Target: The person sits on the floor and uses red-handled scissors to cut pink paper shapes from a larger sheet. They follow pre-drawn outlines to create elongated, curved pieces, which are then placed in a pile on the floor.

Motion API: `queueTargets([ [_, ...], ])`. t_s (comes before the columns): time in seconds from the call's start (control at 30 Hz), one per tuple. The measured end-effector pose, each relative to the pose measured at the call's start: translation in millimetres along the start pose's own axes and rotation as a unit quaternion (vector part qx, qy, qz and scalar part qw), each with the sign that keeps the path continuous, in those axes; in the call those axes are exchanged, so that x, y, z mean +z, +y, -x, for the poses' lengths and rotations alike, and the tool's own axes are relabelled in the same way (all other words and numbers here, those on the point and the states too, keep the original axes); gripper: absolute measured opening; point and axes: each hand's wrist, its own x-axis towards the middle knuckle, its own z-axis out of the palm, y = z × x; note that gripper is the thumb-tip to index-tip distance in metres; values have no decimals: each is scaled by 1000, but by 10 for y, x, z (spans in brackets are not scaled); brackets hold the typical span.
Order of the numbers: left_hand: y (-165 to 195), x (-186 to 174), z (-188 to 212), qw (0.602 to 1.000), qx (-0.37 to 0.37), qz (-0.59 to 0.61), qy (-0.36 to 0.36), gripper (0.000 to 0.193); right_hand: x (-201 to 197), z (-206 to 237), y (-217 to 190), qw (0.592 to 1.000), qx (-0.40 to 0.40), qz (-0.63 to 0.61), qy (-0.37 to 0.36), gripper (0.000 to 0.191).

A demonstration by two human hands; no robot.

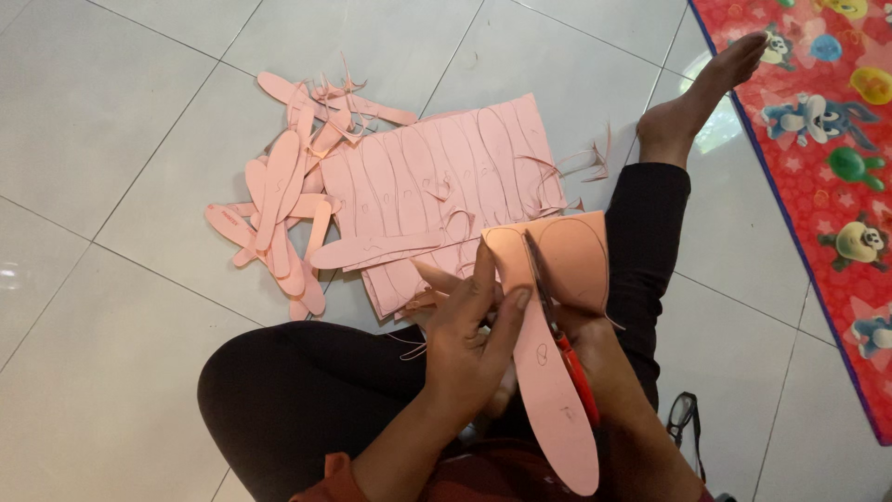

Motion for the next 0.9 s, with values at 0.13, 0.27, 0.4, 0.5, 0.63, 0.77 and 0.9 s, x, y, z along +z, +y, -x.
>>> queueTargets([
  [0.13, 38, -17, 0, 999, -12, -43, 10, 61, -18, 19, 17, 1000, 12, -8, -3, 26],
  [0.27, 80, -44, -33, 999, -18, -32, 10, 61, 16, 65, 36, 1000, 22, -18, 3, 27],
  [0.4, 88, -52, -70, 999, -47, -22, 4, 63, 42, 82, 54, 999, 28, -30, -2, 28],
  [0.5, 49, -70, -112, 998, -55, -2, 2, 55, 21, 37, 55, 999, 21, -41, -8, 28],
  [0.63, 11, -63, -133, 996, -63, 53, 15, 58, -81, -18, -5, 995, 16, -72, -73, 29],
  [0.77, 9, -105, -217, 991, -99, 61, 66, 57, -181, 2, -116, 983, 3, -111, -149, 30],
  [0.9, -10, -310, -496, 987, -85, -22, 135, 55, -193, -43, -174, 978, 12, -129, -162, 31],
])
